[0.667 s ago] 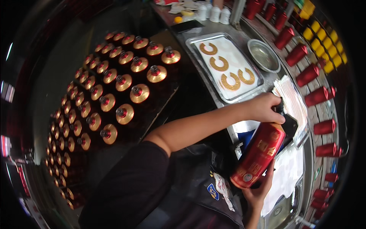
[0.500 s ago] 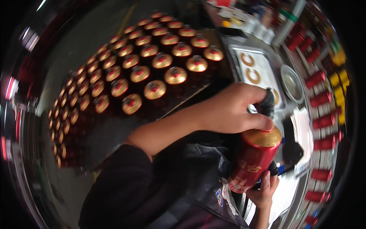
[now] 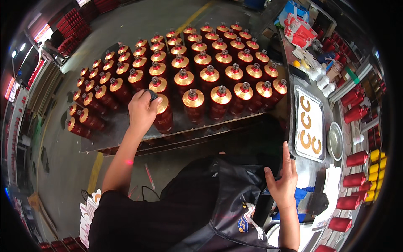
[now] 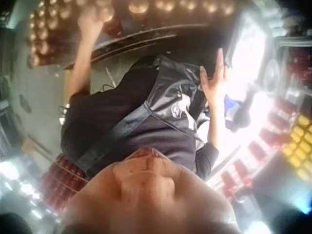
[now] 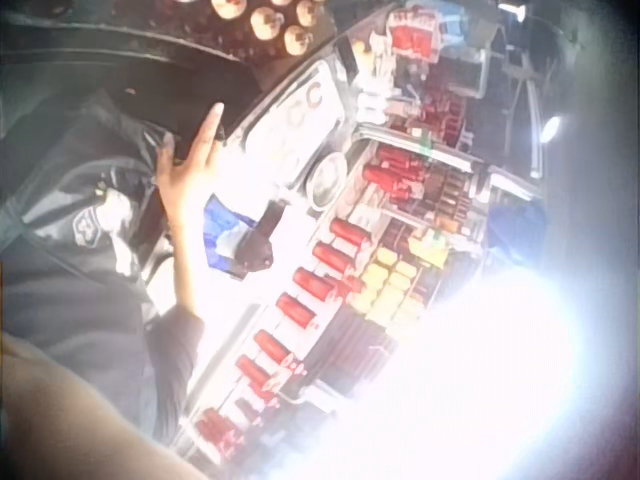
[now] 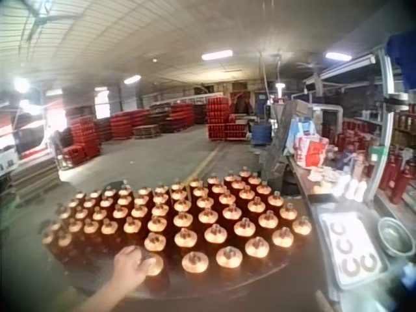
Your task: The person applies a gold circular label to the neck of a red bottle, then uses a small stick to press a label onto the bottle's base. The person repeats this process with a second bottle, applying labels to both the neck and base.
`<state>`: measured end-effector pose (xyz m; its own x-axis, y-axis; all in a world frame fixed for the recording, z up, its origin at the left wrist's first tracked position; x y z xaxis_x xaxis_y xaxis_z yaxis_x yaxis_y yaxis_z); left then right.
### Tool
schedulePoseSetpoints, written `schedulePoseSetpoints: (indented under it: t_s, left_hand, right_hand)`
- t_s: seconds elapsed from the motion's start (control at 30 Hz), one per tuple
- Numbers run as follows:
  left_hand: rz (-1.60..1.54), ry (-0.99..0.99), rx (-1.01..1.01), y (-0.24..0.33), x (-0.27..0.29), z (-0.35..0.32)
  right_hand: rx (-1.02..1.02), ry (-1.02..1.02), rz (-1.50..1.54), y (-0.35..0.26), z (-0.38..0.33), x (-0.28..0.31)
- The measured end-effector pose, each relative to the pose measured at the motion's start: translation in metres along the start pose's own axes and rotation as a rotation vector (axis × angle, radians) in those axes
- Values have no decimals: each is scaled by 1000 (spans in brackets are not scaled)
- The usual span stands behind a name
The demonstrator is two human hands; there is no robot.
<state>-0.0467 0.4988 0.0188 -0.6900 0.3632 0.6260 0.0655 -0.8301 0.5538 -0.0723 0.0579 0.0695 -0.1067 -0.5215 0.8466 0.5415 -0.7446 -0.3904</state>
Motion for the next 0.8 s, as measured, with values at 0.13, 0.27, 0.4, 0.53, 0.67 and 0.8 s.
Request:
schedulePoseSetpoints:
  t_s: [0.13, 0.27, 0.4, 0.53, 0.67, 0.8]
  left_hand:
    - [-18, -35, 8, -41, -44, -7]
    - [5, -27, -135, -39, -68, -9]
    - [-167, -118, -50, -62, -67, -19]
    - [-194, -160, 37, -104, -70, -14]
    - [-65, -61, 187, -68, -58, 27]
    - [-882, 15, -27, 102, -83, 47]
  right_hand:
    - [-90, 6, -18, 7, -14, -6]
    - [-215, 14, -5, 10, -31, -1]
    - [-240, -33, 27, 14, -41, -1]
    - [-272, -68, 66, 9, -52, 7]
    - [-321, -8, 140, -5, -74, 28]
    - [-353, 173, 190, -5, -104, 51]
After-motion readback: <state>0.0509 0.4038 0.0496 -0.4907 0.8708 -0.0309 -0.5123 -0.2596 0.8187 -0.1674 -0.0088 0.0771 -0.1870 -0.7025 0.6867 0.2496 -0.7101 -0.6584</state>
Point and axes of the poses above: each hand's wrist, its own z-axis towards the middle knuckle, its own x-axis out of the back of the hand, y = z × x, the point moved 4 cm from there along z, towards the middle knuckle, and after that the axes turned 9 degrees about x, right-handed, at the moved point
